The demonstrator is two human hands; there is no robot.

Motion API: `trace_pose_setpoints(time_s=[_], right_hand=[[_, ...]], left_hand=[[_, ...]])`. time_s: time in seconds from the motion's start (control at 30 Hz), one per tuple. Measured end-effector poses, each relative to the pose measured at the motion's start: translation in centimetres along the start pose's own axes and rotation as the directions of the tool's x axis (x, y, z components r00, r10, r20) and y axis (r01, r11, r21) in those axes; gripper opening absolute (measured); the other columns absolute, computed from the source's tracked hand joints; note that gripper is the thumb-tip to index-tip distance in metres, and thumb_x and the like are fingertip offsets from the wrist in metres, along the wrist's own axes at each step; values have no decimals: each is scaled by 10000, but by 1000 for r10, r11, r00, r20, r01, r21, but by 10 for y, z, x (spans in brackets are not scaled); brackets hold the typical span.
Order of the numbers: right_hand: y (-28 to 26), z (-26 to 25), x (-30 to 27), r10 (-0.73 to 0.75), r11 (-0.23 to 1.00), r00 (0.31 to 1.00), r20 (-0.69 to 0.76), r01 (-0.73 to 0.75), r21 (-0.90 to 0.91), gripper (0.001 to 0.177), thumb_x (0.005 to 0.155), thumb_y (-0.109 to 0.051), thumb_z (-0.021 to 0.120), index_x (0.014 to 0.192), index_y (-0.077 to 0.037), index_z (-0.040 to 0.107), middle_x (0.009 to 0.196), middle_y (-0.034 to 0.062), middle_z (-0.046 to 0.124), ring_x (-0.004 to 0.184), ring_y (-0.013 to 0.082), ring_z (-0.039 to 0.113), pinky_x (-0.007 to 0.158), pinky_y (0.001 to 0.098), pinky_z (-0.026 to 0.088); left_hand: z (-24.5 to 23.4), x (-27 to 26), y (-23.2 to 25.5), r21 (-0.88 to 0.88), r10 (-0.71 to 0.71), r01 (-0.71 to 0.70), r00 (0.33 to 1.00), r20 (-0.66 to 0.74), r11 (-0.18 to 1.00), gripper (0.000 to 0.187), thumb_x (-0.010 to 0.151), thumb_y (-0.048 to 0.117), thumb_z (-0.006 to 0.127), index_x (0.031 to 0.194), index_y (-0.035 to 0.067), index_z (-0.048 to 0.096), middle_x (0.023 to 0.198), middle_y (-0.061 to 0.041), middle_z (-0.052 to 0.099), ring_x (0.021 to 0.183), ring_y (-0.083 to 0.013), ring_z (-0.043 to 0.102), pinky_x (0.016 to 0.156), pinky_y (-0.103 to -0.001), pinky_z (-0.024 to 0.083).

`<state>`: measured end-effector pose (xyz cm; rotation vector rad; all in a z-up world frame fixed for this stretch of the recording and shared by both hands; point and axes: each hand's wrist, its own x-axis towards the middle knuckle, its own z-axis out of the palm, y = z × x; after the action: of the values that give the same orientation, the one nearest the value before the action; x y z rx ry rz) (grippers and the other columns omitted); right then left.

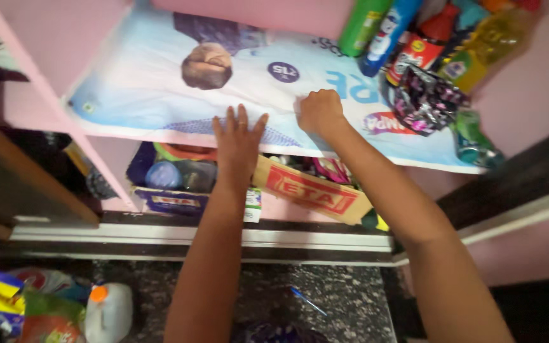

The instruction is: The person smooths a paper liner on a closet shelf, removes cleaning bottles and supply packets from the shelf, and organizes them on the floor by hand.

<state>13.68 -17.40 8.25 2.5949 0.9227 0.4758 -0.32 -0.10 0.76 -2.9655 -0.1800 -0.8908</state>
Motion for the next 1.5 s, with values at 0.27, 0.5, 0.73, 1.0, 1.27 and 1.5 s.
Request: trace_pose_setpoints(time_s=[0.27, 0.5, 0.73, 1.0, 1.27, 1.5], right_hand=[[-57, 10, 79, 253, 937, 809, 531, -68, -342, 385, 818, -173, 810, 1165, -8, 796, 1162, 241, 781, 894, 391, 793, 556, 491, 649], [-52, 3, 75, 321, 901, 774, 546, -72, -428, 453, 837, -232, 784, 1216, 15, 751, 1159, 260, 759, 922, 395, 786, 508, 444, 637], [-53, 17, 57, 249, 936, 899, 361, -128, -327, 333, 880, -220, 722, 1113, 13, 773, 1122, 227, 790, 924, 373, 812, 611, 442, 661], [55, 14, -32, -203, 975, 973, -109, 211, 73, 406, 932, -406, 616, 1114, -78, 769, 1184, 250, 704, 1110, 423, 660, 969, 519, 514], [60, 6, -86, -117, 956, 993, -7, 115, 270, 363, 896, -315, 631, 1192, -158, 771, 1277, 209, 688, 1180, 408, 649, 1013, 506, 514], [34, 9, -67, -108, 968, 994, -5, 107, 229, 446, 908, -352, 690, 1230, -47, 725, 1317, 241, 659, 1197, 413, 650, 999, 494, 536]], left_hand=[[-6, -13, 3, 37, 9, -8, 1000, -3, 999, 621, 940, 179, 548, 1523, 374, 467, 1578, -213, 417, 1461, -445, 342, 1142, -688, 236], [13, -5, 1, -5, -6, 6, 997, -82, 1000, 606, 933, 148, 525, 1475, 418, 527, 1563, -210, 445, 1457, -441, 366, 1138, -707, 216], [36, -16, 16, 33, -127, 136, 973, -193, 990, 544, 994, 166, 452, 1507, 331, 526, 1594, -253, 413, 1471, -463, 348, 1157, -715, 130], [14, -98, 79, 158, -136, 188, 947, -290, 969, 553, 951, 241, 440, 1499, 175, 460, 1594, -236, 378, 1476, -381, 304, 1142, -737, 72], [-130, -128, 63, 406, -296, 304, 952, -84, 862, 488, 1028, 249, 459, 1455, 28, 541, 1591, -218, 400, 1516, -400, 276, 1145, -729, 93], [-178, -151, 60, 455, -364, 304, 930, 47, 837, 718, 917, 350, 689, 1488, -33, 481, 1575, -231, 414, 1484, -391, 322, 1144, -679, 199]])
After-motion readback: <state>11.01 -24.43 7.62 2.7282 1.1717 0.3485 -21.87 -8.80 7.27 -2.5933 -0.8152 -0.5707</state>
